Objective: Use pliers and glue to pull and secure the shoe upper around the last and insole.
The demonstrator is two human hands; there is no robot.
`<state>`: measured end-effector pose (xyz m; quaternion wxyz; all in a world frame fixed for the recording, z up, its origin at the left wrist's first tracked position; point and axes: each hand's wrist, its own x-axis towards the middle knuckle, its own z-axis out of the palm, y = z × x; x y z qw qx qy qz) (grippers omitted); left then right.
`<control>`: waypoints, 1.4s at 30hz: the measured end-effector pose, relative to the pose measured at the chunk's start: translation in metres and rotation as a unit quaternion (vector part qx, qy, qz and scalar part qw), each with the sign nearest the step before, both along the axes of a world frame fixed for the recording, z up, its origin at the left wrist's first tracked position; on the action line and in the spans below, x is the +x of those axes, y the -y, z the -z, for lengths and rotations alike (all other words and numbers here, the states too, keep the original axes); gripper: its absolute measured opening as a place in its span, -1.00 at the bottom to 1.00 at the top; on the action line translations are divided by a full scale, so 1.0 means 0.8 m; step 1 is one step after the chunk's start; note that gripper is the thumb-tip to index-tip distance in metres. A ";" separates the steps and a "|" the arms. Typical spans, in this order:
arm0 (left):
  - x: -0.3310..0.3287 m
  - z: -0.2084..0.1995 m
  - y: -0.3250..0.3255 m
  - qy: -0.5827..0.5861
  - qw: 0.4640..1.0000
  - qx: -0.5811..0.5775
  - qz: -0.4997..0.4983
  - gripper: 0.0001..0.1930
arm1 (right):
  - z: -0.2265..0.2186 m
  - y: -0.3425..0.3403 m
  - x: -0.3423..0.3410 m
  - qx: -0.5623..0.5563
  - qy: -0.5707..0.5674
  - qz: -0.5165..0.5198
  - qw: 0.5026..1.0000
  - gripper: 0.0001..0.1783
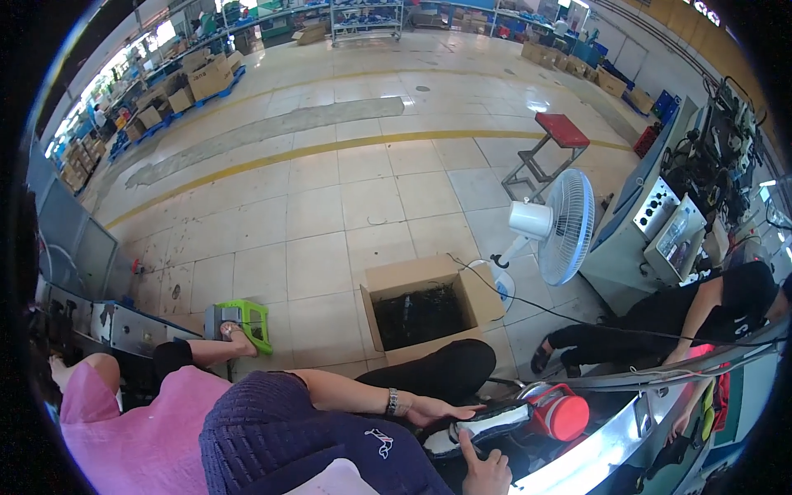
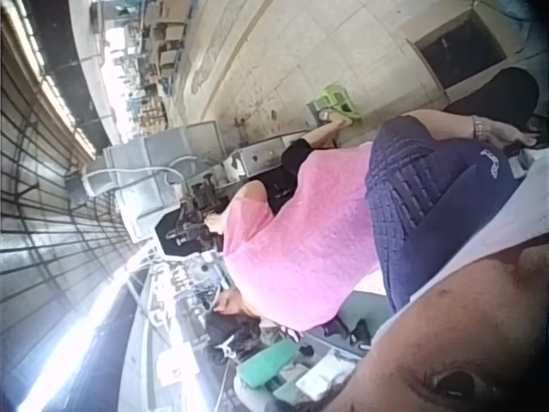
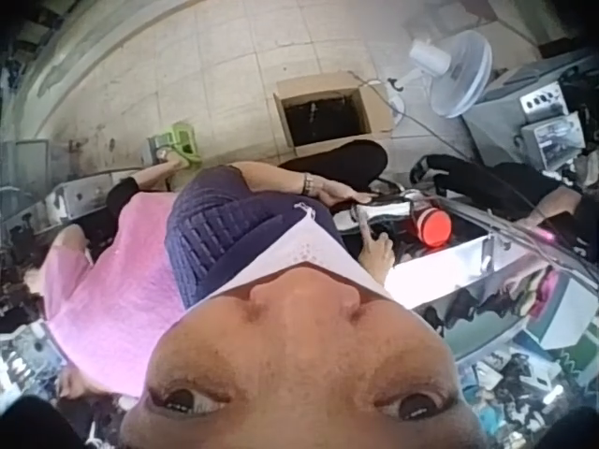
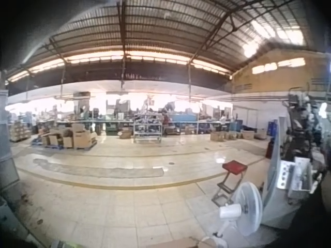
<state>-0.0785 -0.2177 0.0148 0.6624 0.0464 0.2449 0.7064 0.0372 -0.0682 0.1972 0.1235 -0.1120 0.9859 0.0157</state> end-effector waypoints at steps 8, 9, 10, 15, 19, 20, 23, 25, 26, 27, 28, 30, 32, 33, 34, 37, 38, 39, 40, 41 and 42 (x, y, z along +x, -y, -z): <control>0.034 -0.016 -0.008 -0.178 0.981 -0.061 -0.054 -0.22 | -0.015 -0.013 0.002 -0.150 0.125 0.091 0.976 -0.49; 0.033 -0.026 -0.008 -0.229 0.970 -0.063 -0.060 -0.22 | -0.018 -0.025 -0.006 -0.103 0.171 0.064 0.978 -0.28; 0.035 -0.015 -0.010 -0.257 0.962 -0.072 -0.062 -0.26 | -0.027 -0.028 -0.011 -0.097 0.192 0.053 0.975 -0.21; 0.003 -0.057 0.017 -0.240 0.962 -0.095 -0.084 -0.16 | -0.011 -0.007 -0.051 -0.284 -0.118 0.051 0.950 -0.20; -0.010 -0.049 0.017 -0.179 0.981 -0.074 -0.003 0.25 | 0.031 -0.035 -0.042 -0.087 0.059 0.099 0.990 -0.28; -0.010 -0.043 0.016 -0.189 0.979 -0.075 -0.012 0.28 | 0.006 -0.031 -0.050 -0.042 0.066 0.084 0.993 -0.29; -0.003 -0.039 0.008 -0.164 0.983 -0.073 0.029 0.30 | -0.008 -0.019 -0.030 -0.169 -0.050 0.109 0.978 -0.26; 0.000 -0.044 0.006 -0.156 0.984 -0.074 0.046 0.31 | 0.017 -0.010 -0.014 -0.199 -0.054 0.112 0.972 -0.28; 0.002 -0.047 0.007 -0.152 0.985 -0.068 0.035 0.30 | 0.023 -0.011 -0.011 -0.197 -0.052 0.116 0.972 -0.28; 0.005 -0.048 0.006 -0.148 0.987 -0.061 0.023 0.30 | 0.028 -0.014 -0.012 -0.142 0.017 0.128 0.981 -0.28; 0.006 -0.047 0.008 -0.146 0.987 -0.062 0.025 0.30 | 0.032 -0.012 -0.013 -0.089 0.087 0.137 0.983 -0.27; 0.009 -0.044 0.013 -0.167 0.984 -0.059 0.019 0.29 | 0.003 0.000 -0.020 -0.021 0.101 0.114 0.988 -0.26; 0.008 -0.034 0.020 -0.181 0.980 -0.072 0.030 0.30 | -0.016 0.013 -0.023 -0.129 0.000 0.139 0.982 -0.27; 0.009 -0.029 0.025 -0.197 0.976 -0.084 0.044 0.31 | -0.012 0.020 -0.018 -0.208 -0.026 0.130 0.969 -0.27; 0.012 -0.044 0.023 -0.129 0.990 -0.059 0.009 0.33 | -0.002 0.024 -0.009 -0.237 -0.038 0.106 0.965 -0.25; 0.004 -0.044 0.026 -0.165 0.986 -0.014 0.010 0.35 | 0.022 0.030 -0.008 -0.110 0.055 0.089 0.988 -0.22; 0.001 -0.045 0.026 -0.198 0.980 -0.023 0.025 0.35 | 0.019 0.028 -0.013 -0.058 0.088 0.083 0.991 -0.21; -0.001 -0.044 0.027 -0.230 0.972 -0.031 0.040 0.36 | 0.015 0.026 -0.018 -0.007 0.122 0.079 0.989 -0.19; -0.003 -0.039 0.029 -0.228 0.972 -0.029 0.045 0.36 | 0.009 0.025 -0.018 -0.006 0.124 0.084 0.989 -0.19; -0.005 -0.031 0.032 -0.219 0.971 -0.060 0.073 0.36 | 0.001 0.023 -0.019 -0.053 0.070 0.109 0.990 -0.14; -0.008 -0.026 0.033 -0.210 0.968 -0.089 0.102 0.35 | -0.003 0.022 -0.017 -0.097 0.013 0.136 0.986 -0.08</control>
